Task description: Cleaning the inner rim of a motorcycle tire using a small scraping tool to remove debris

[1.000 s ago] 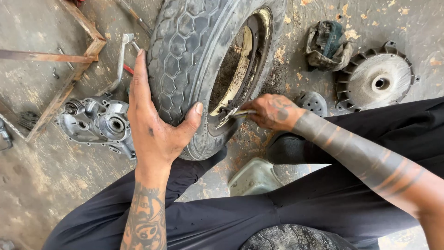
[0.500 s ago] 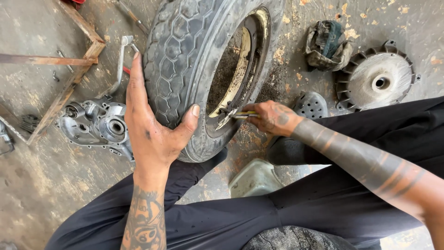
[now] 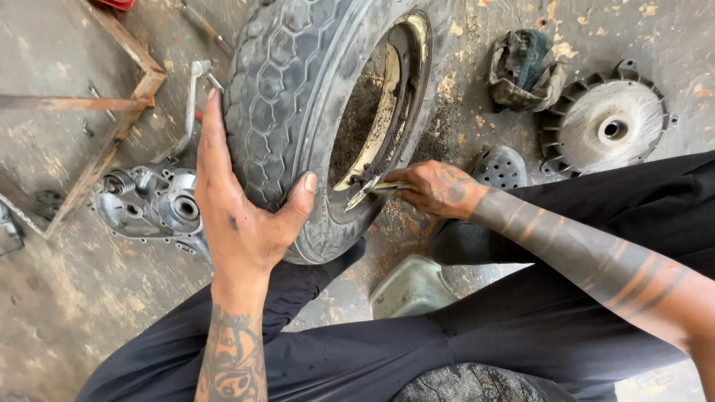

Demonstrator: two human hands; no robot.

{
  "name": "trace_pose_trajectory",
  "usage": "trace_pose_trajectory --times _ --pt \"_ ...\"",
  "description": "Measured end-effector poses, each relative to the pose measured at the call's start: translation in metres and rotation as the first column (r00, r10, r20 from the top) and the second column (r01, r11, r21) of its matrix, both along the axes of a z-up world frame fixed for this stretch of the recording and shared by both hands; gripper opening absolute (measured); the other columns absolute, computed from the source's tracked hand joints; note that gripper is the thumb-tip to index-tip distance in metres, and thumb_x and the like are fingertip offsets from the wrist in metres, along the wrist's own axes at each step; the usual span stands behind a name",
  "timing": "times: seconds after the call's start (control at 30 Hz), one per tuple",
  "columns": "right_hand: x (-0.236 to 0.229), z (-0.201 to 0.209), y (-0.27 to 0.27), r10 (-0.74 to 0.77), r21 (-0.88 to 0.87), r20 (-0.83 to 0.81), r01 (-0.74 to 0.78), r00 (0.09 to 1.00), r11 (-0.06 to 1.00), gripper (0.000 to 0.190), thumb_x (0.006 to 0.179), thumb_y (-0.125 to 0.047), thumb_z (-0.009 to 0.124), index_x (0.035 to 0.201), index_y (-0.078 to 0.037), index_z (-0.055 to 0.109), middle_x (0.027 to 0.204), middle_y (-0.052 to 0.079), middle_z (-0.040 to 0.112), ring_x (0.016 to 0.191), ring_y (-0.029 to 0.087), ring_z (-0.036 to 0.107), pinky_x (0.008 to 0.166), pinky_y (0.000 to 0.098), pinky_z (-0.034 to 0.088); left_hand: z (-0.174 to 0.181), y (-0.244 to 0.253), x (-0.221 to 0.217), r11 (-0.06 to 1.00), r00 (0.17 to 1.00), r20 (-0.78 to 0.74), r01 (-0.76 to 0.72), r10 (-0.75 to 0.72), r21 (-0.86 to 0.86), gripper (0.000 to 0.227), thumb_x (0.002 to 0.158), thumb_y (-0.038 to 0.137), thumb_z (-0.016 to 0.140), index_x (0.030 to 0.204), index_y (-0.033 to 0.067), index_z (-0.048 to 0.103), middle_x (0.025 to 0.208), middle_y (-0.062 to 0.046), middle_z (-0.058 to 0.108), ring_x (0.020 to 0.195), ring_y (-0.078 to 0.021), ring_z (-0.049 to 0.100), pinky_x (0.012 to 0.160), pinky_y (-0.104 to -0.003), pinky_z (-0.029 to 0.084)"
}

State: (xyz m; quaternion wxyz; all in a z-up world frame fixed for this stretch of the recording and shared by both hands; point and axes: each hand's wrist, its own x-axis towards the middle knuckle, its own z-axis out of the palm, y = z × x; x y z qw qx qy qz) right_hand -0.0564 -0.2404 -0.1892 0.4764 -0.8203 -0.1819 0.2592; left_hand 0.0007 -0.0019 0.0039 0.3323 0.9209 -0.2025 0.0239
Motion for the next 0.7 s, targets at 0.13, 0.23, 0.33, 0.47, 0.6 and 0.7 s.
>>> trace_pose_trajectory --times 0.13,0.23,0.33,0.47,0.6,0.7 --pt "0.003 0.003 0.008 0.037 0.071 0.011 -0.038 0.999 0.997 0.035 0.091 -0.013 0.064 0.125 -0.005 0.068 0.1 0.009 0.079 0.062 0.022 0.073 0.057 0.0348 0.061 -0.003 0.003 0.001 1.0 1.0 0.01 0.01 -0.01 -0.001 0.09 0.089 0.029 0.074 0.156 -0.0079 0.026 0.156 -0.036 0.045 0.143 -0.0511 0.056 0.125 -0.054 0.044" --pt "0.002 -0.009 0.007 0.037 -0.048 0.051 -0.035 0.998 0.998 0.032 0.093 -0.015 0.062 0.124 -0.01 0.068 0.094 0.006 0.077 0.07 0.022 0.073 0.063 0.0338 0.063 -0.005 0.002 0.003 1.0 1.0 0.013 0.002 -0.002 0.013 0.09 0.091 0.034 0.072 0.156 -0.0082 0.026 0.158 -0.036 0.043 0.144 -0.0513 0.054 0.124 -0.053 0.044" --pt "0.009 -0.006 0.005 0.107 0.08 -0.038 -0.103 0.994 0.991 0.03 0.095 -0.015 0.065 0.124 -0.011 0.068 0.089 0.007 0.08 0.047 0.012 0.068 0.042 0.0246 0.06 -0.003 0.005 0.003 1.0 1.0 0.01 0.001 -0.001 0.003 0.089 0.091 0.034 0.071 0.156 -0.0084 0.026 0.158 -0.037 0.043 0.146 -0.0517 0.053 0.125 -0.054 0.043" --pt "0.044 0.025 -0.048 0.056 -0.228 -0.289 -0.126 0.956 0.965 0.032 0.094 -0.023 0.064 0.125 -0.019 0.072 0.101 0.003 0.08 0.071 0.018 0.073 0.068 0.0335 0.059 0.018 0.003 0.023 0.995 0.99 -0.132 0.04 -0.051 -0.086 0.08 0.087 0.037 0.07 0.141 -0.0055 0.029 0.136 -0.032 0.055 0.117 -0.0436 0.065 0.104 -0.053 0.053" --pt "0.055 0.045 -0.1 -0.091 -0.4 -0.155 0.021 0.984 0.916 0.039 0.094 -0.028 0.065 0.13 -0.012 0.069 0.107 0.007 0.079 0.085 0.026 0.076 0.08 0.0401 0.058 0.048 0.002 0.067 0.983 0.953 -0.3 0.013 0.044 0.185 0.106 0.072 0.075 0.06 0.126 -0.0162 0.052 0.115 -0.028 0.061 0.102 -0.0386 0.062 0.084 -0.05 0.049" --pt "0.054 0.07 -0.115 -0.206 -0.459 -0.144 0.119 0.968 0.88 0.038 0.097 -0.026 0.062 0.132 -0.014 0.068 0.096 0.011 0.077 0.073 0.028 0.07 0.072 0.0423 0.054 0.036 -0.024 0.118 0.988 0.865 -0.477 0.128 -0.153 -0.086 0.112 0.072 0.064 0.074 0.144 -0.0056 0.024 0.149 -0.048 0.036 0.138 -0.0581 0.043 0.103 -0.067 0.043"
